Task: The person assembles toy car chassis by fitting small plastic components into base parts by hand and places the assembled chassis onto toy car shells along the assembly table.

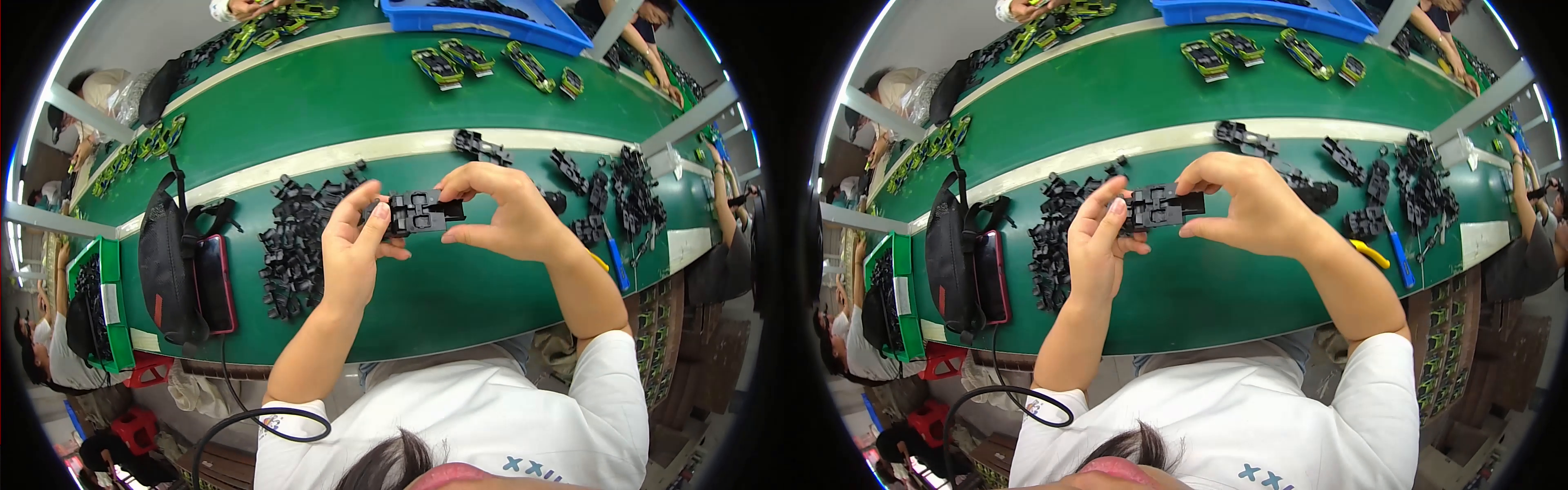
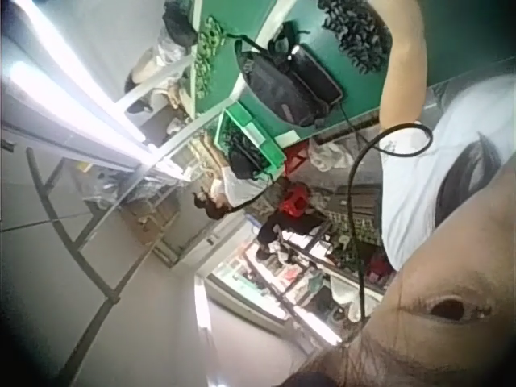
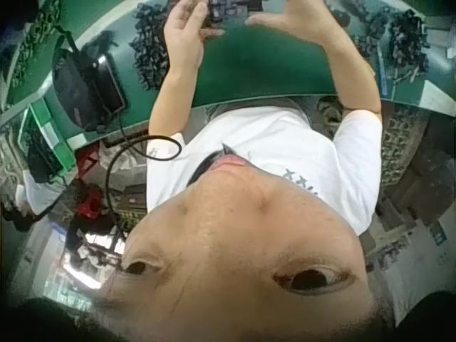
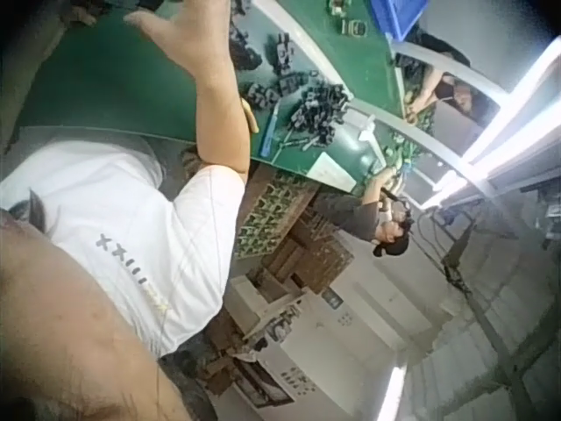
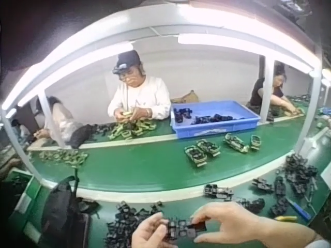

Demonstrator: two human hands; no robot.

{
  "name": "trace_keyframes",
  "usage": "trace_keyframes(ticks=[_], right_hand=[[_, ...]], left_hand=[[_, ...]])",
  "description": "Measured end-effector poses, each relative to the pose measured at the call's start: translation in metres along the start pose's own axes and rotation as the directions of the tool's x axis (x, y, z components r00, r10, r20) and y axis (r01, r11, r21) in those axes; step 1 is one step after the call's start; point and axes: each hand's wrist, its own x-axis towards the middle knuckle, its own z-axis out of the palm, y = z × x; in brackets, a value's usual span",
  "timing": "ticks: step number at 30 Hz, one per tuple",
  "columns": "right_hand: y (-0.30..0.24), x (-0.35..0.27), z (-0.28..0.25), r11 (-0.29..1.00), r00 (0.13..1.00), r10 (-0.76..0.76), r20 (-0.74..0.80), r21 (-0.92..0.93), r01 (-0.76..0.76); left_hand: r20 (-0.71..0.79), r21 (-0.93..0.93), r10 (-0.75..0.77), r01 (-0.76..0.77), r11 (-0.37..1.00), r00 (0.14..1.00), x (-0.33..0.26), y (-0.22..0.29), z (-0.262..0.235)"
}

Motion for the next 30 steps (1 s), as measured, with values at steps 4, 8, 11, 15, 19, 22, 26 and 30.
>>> trace_keyframes(ticks=[4,8,11,15,19,22,26,30], right_hand=[[0.0,0.065,-0.01,0.996,0.999,-0.028,0.04,-0.083,0.031],[0.036,0.169,-0.006,0.977,0.996,-0.017,-0.088,-0.213,-0.002],[0.108,0.259,-0.002,0.967,0.955,-0.04,-0.294,-0.252,-0.037],[0.187,0.334,0.009,0.819,0.826,0.083,-0.557,-0.434,-0.375],[0.219,0.375,0.029,0.74,0.74,0.183,-0.647,-0.405,-0.537],[0.222,0.387,0.036,0.629,0.663,0.248,-0.706,-0.403,-0.664],[0.221,0.371,0.027,0.618,0.675,0.246,-0.696,-0.423,-0.662],[0.157,0.321,-0.004,0.794,0.917,0.056,-0.395,-0.539,-0.281]], left_hand=[[-0.224,-0.026,0.195,-0.206,0.978,0.955,0.011,0.017,-0.008],[-0.327,0.083,0.324,-0.314,0.946,0.888,0.017,0.027,-0.025],[-0.251,0.018,0.26,-0.264,0.964,0.933,0.017,0.019,-0.022],[-0.165,0.031,0.174,-0.172,0.985,0.971,0.019,0.006,-0.021],[-0.12,-0.034,0.128,-0.133,0.99,0.984,0.01,0.011,-0.022],[-0.112,-0.024,0.124,-0.127,0.992,0.986,0.009,0.011,-0.028],[-0.083,-0.012,0.162,-0.163,0.986,0.983,0.015,0.003,-0.026],[-0.077,0.042,0.254,-0.252,0.967,0.964,0.018,0.01,-0.021]])
